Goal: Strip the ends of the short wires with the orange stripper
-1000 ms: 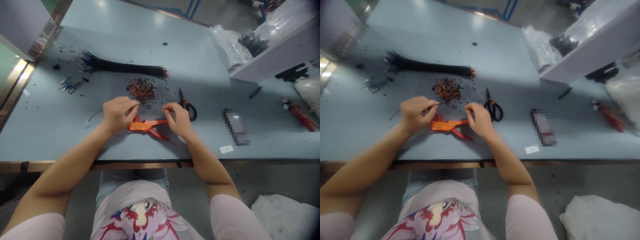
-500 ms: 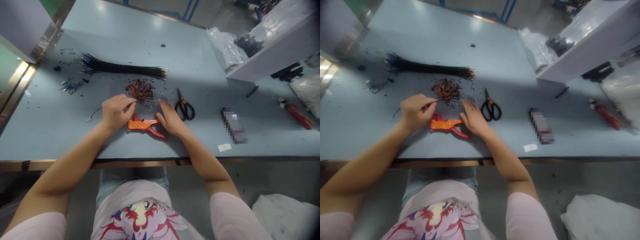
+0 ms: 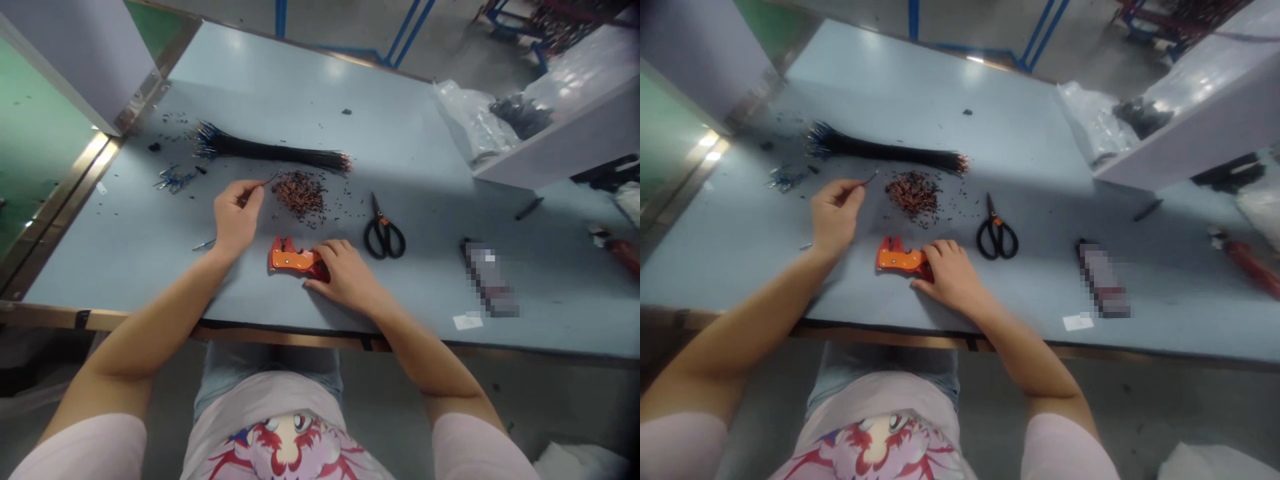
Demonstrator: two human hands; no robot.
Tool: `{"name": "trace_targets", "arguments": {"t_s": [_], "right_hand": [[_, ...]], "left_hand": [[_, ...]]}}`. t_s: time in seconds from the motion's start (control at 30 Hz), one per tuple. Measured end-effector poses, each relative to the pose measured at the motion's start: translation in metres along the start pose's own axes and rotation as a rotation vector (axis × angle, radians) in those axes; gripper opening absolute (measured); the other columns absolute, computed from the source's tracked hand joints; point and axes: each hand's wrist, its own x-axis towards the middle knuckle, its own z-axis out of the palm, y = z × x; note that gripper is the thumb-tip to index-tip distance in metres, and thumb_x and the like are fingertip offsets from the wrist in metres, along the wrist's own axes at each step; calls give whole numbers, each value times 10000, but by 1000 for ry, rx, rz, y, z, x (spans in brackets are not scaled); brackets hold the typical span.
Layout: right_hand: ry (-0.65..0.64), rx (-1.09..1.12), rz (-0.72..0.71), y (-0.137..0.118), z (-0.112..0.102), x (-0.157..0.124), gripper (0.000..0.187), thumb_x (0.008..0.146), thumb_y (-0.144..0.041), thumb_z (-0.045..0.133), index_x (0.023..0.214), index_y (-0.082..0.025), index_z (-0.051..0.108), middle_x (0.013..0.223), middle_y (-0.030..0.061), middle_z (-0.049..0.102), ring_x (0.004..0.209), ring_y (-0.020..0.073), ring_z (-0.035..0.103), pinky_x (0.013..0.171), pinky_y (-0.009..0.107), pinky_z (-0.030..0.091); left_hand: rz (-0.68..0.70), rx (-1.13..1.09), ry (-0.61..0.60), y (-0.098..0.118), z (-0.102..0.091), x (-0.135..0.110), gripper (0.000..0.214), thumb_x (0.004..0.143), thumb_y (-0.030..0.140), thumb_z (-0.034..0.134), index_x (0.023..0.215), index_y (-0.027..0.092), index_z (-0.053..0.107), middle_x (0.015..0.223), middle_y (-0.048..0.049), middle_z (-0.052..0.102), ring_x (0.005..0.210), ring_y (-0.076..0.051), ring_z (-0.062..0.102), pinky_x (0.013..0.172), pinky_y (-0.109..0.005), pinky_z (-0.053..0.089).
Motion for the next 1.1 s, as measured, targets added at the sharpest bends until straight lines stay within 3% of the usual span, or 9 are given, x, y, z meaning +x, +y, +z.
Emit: {"name": "trace_targets", "arguments": {"t_s": [0.13, 0.23, 0.4, 0.47, 0.6, 0.8, 0.87, 0.97, 1.1], "right_hand": [[26, -43, -5, 2, 3, 4, 345, 740, -369, 680, 1003, -156, 616, 991, 145, 623, 928, 303, 546, 792, 437, 470], [108, 11, 10, 6, 1, 5, 294, 701, -296, 659, 958, -160, 617, 944, 132, 636, 892, 294, 569, 768, 424, 477], [317, 473, 149, 17, -9, 4, 315, 713, -293, 654, 1003, -182, 601, 952, 87, 654, 844, 244, 624, 769, 400, 514], [277, 781, 168, 21, -13, 3, 294, 771, -320, 614, 1040, -200, 601, 970, 76, 667, 862, 236, 642, 790, 403, 522], [29, 1318, 161, 21, -16, 3, 328, 873, -380, 455, 1108, -189, 581, 1038, 118, 675, 883, 260, 678, 789, 449, 540], [-170, 1477, 290, 11, -12, 10, 498, 923, -461, 218, 1114, -143, 551, 966, 162, 681, 829, 266, 685, 702, 448, 558], [-193, 1549, 301, 11, -11, 9, 486, 929, -487, 247, 1131, -153, 535, 1015, 158, 670, 837, 252, 681, 715, 443, 564], [-163, 1700, 257, 12, -9, 5, 406, 891, -471, 451, 1169, -182, 515, 1081, 133, 649, 867, 238, 672, 777, 445, 560], [-158, 1827, 233, 9, -10, 1, 410, 836, -422, 600, 1157, -174, 541, 1028, 109, 648, 847, 232, 666, 813, 453, 545]], "left_hand": [[-122, -118, 16, -4, 2, 2, 45, 813, 296, 646, 821, 255, 664, 760, 12, 665, 689, -116, 591, 610, -256, 461], [-143, -164, 17, -3, 1, 2, 83, 820, 317, 635, 829, 236, 649, 745, 4, 650, 667, -106, 581, 588, -246, 455], [-170, -212, 37, -1, 0, 4, 189, 836, 403, 597, 868, 220, 632, 718, 3, 624, 623, -90, 554, 538, -219, 433], [-190, -234, 22, 0, 0, 4, 202, 834, 414, 592, 879, 222, 636, 723, 2, 625, 610, -87, 543, 520, -215, 420], [-223, -304, -42, 7, -1, 2, 181, 805, 388, 623, 880, 229, 669, 698, 9, 628, 589, -85, 531, 517, -218, 416], [-249, -372, -117, 21, -4, -4, 125, 742, 317, 689, 836, 241, 720, 763, -4, 689, 658, -98, 587, 585, -228, 463], [-243, -360, -144, 25, -3, -6, 114, 732, 312, 701, 812, 234, 724, 770, -7, 698, 677, -103, 599, 618, -235, 479], [-204, -374, -187, 30, -1, -11, 90, 718, 299, 717, 765, 223, 724, 764, -5, 700, 702, -106, 606, 661, -240, 484], [-178, -383, -264, 37, 1, -16, 52, 701, 264, 726, 726, 219, 731, 696, 5, 673, 658, -97, 571, 621, -225, 446]]}}
